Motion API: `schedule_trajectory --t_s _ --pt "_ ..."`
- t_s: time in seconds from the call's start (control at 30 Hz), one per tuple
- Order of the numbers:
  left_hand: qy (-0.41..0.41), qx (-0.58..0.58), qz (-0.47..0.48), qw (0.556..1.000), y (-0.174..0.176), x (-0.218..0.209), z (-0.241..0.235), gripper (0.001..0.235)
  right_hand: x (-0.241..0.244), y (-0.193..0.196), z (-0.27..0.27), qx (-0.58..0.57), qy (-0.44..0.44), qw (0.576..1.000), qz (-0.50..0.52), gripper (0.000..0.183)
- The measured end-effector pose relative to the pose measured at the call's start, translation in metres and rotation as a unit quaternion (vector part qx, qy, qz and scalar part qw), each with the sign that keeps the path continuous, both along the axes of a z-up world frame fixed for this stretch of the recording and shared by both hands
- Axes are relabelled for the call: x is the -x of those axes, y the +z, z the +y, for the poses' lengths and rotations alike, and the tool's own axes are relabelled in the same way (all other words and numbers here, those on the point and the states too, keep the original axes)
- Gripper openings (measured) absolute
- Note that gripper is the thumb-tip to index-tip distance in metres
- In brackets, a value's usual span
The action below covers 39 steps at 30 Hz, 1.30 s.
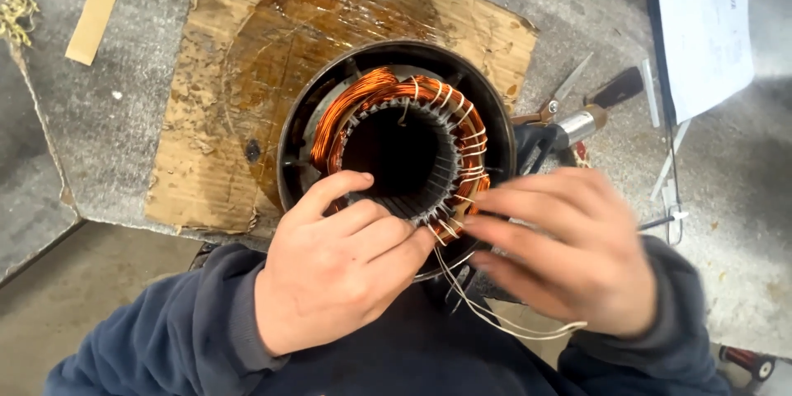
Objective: Rewinding and tying the copper coils of an electric motor stator using string and tools.
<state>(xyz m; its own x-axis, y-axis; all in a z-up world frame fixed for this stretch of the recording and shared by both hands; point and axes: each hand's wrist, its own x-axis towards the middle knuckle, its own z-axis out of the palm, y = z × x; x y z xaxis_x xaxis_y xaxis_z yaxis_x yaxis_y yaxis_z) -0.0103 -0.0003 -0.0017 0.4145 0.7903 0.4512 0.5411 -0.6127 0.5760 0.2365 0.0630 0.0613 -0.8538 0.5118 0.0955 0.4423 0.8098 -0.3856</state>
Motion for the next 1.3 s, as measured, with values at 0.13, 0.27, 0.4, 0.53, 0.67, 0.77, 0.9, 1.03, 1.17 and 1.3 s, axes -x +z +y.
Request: schedule_trajectory --t_s 0.13,0.27,0.4,0.53,0.67,0.77,0.9,1.03,1.17,1.3 --pt "0.008 -0.004 -0.004 1.0 -0.002 0.0 -0.001 0.018 0.02 -0.01 -0.001 -0.013 -0.02 1.0 -0.008 0.032" --pt "0.015 -0.009 -0.009 1.0 -0.003 0.0 -0.001 0.017 0.021 -0.012 0.002 -0.01 -0.015 1.0 0.0 0.028" --pt "0.018 -0.008 -0.013 1.0 -0.003 0.0 -0.001 0.017 0.018 -0.016 -0.001 0.028 -0.015 0.999 0.022 0.025" --pt "0.018 -0.005 -0.014 1.0 -0.003 -0.001 -0.001 0.019 0.013 -0.028 -0.009 0.019 -0.019 0.998 0.061 0.023" --pt "0.019 -0.004 -0.017 1.0 -0.003 -0.001 -0.001 0.019 -0.005 -0.043 -0.013 0.008 0.014 0.995 0.096 0.021" --pt "0.017 -0.007 -0.009 1.0 -0.002 -0.002 -0.001 0.019 -0.017 -0.05 -0.015 0.056 0.041 0.99 0.124 0.019" --pt "0.022 -0.011 -0.003 1.0 -0.001 -0.004 -0.001 0.019 -0.015 -0.041 -0.018 0.083 -0.014 0.985 0.149 0.022" --pt "0.029 -0.002 -0.014 0.999 -0.001 -0.005 -0.002 0.019 0.005 -0.027 -0.014 0.006 -0.037 0.996 0.08 0.041" --pt "0.02 0.001 -0.009 1.0 0.001 -0.005 -0.001 0.02 0.003 -0.025 -0.013 -0.003 -0.031 0.997 0.064 0.033" --pt "0.021 0.001 -0.004 1.0 0.001 -0.006 -0.001 0.02 -0.007 -0.021 -0.014 0.052 -0.058 0.992 0.105 0.019"
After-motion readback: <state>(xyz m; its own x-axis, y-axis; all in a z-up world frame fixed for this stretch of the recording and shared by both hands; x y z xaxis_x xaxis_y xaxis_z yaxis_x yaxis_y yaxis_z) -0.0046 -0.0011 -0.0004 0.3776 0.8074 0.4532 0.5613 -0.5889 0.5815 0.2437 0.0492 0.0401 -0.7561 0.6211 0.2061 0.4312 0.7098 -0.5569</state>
